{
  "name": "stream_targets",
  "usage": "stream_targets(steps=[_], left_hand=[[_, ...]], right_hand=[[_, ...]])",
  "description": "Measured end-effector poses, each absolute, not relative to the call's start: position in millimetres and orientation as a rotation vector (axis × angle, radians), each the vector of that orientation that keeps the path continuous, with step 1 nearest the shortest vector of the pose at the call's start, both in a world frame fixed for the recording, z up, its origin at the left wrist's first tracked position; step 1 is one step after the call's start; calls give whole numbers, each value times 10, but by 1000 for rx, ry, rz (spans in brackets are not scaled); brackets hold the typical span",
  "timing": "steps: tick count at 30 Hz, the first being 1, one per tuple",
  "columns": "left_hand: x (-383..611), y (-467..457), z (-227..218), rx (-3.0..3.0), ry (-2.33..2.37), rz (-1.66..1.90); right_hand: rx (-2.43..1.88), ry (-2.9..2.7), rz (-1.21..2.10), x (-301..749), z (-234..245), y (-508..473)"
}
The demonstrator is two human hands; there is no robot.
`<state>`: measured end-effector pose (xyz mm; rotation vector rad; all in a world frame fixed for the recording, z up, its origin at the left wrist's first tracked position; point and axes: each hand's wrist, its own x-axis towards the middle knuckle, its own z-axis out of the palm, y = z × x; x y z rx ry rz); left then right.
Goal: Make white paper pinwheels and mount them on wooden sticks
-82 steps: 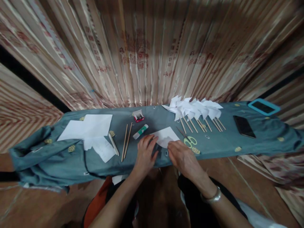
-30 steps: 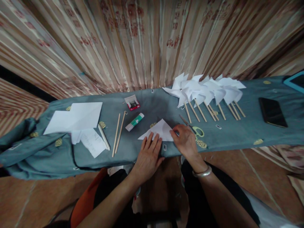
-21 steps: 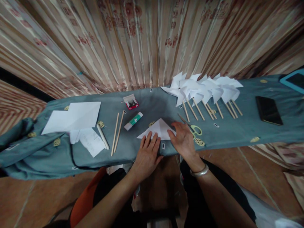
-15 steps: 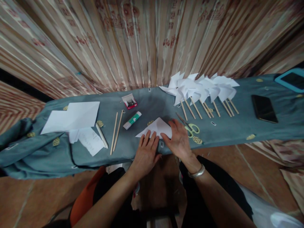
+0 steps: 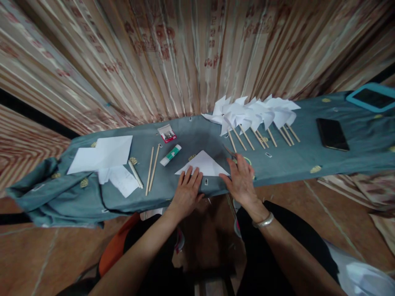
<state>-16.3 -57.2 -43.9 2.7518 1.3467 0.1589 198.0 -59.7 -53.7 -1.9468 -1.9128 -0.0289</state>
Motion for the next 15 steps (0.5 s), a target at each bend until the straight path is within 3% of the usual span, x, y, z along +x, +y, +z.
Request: stream_targets(steps=[15], left_hand=[[-76,-706,-355,2685,1624,2]], right_hand=[[-1874,-1972,113,1974,-315,-489]])
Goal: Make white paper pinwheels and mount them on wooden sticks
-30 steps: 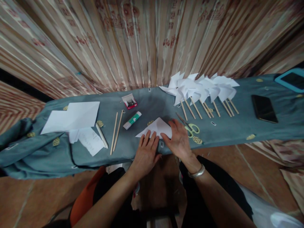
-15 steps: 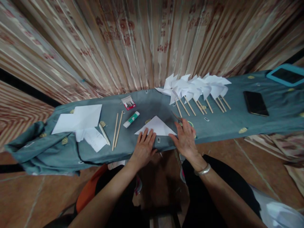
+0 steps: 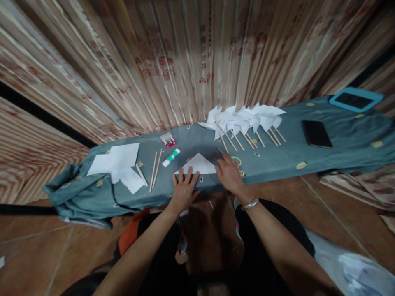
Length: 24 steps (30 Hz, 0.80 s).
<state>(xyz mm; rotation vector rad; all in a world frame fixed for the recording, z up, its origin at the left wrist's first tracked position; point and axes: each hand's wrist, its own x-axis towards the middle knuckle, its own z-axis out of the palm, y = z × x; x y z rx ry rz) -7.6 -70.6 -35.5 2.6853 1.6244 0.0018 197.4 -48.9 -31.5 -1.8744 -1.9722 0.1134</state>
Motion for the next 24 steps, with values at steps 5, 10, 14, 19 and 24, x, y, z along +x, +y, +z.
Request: stream_targets(steps=[5,10,14,19,24], left_hand=[[-95,-726,-378,2689,1674,-20],[-146,-719,-405,2687,1639,-12],[-182,-719,-443,2712,1622,9],[-166,-737,-441,2694,1633,64],[-149,-755,-407,2661,1627,96]], right_hand=[[-1915,-2043,197,1823,-272,-390],[-1922,-2007,260,1766,-268,-283],[-1916,-1988,267,1734,-287,-212],[-1896,-1956,268,1685,-337,-154],[-1833,-1871,243,1684,-430,-94]])
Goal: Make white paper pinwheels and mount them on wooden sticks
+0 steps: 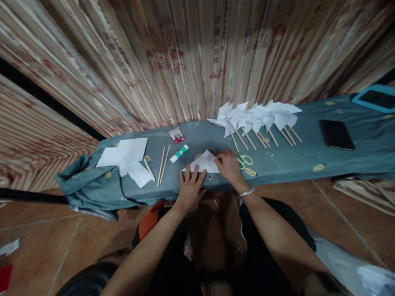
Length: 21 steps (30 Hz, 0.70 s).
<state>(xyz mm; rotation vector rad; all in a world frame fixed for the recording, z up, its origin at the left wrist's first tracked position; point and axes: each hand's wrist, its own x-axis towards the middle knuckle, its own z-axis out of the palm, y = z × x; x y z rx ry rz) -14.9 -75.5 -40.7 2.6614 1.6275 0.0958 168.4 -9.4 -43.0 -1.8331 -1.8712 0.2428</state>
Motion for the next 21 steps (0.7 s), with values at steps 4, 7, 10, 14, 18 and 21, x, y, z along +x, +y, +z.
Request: stream_targets(steps=[4,7,10,14,18,21], left_hand=[[-153,-761,-409,2654,1614,112],[-153,-764,-410,2638,1610,116],[-149,-767,-411,2632,1608,124],[-142,-765,-415,2622,1609,134],[-131,-767,-410,2596,1624,136],[-124,-780,-406,2591,1636,139]], right_hand=[[-1759,-1801,224,1691,-491,-56],[-1756,-1811,234,1693,-499,-43],[-1773,-1813,237,1694,-492,-40],[-1794,-1795,222,1689,-491,-43],[-1781,-1801,209,1677,-495,-47],[-1772,-1831,202,1678,-497,-43]])
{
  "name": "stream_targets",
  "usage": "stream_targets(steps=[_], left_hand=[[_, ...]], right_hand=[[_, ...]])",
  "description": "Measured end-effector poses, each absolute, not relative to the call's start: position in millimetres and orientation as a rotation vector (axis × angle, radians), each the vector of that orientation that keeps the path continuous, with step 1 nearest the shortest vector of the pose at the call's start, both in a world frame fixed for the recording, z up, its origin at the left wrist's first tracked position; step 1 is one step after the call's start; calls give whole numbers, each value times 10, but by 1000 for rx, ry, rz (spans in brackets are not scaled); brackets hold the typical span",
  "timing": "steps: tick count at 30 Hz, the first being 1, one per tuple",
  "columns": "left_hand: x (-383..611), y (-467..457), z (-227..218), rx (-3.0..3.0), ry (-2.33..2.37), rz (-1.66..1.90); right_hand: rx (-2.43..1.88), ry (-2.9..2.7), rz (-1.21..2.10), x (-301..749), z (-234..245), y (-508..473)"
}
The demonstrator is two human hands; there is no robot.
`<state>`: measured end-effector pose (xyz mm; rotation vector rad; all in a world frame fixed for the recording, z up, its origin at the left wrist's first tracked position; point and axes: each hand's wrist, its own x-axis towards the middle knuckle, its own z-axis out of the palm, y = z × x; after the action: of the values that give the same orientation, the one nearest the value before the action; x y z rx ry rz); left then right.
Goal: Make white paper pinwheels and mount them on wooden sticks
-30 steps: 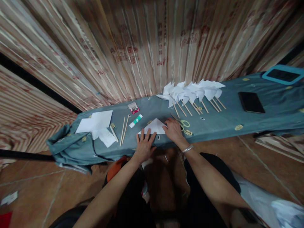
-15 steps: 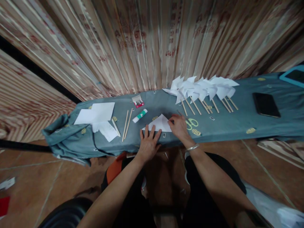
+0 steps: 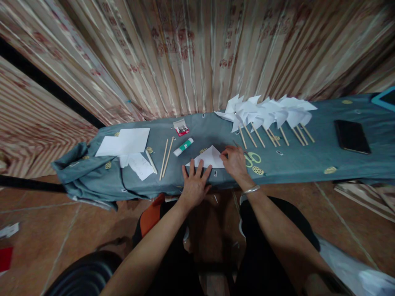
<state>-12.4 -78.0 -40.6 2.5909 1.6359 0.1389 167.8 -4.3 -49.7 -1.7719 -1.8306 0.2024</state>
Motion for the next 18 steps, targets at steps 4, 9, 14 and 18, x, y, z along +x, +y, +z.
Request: stream_targets(steps=[4,9,14,18], left_hand=[[-92,-793,-401,2626,1596,149],[15,-697,-356,2698,1433,224],[105,-424,-333,2694,1305,132],[81,-253,-417,2694,1252,119]], right_hand=[[-1782,-1882,189,1697,-503,-17],[-1756,-1954,147,1711,-501,12],[-1769,-1990,132,1712,-481,19],[-1773,-2011,148,1719,-474,28]])
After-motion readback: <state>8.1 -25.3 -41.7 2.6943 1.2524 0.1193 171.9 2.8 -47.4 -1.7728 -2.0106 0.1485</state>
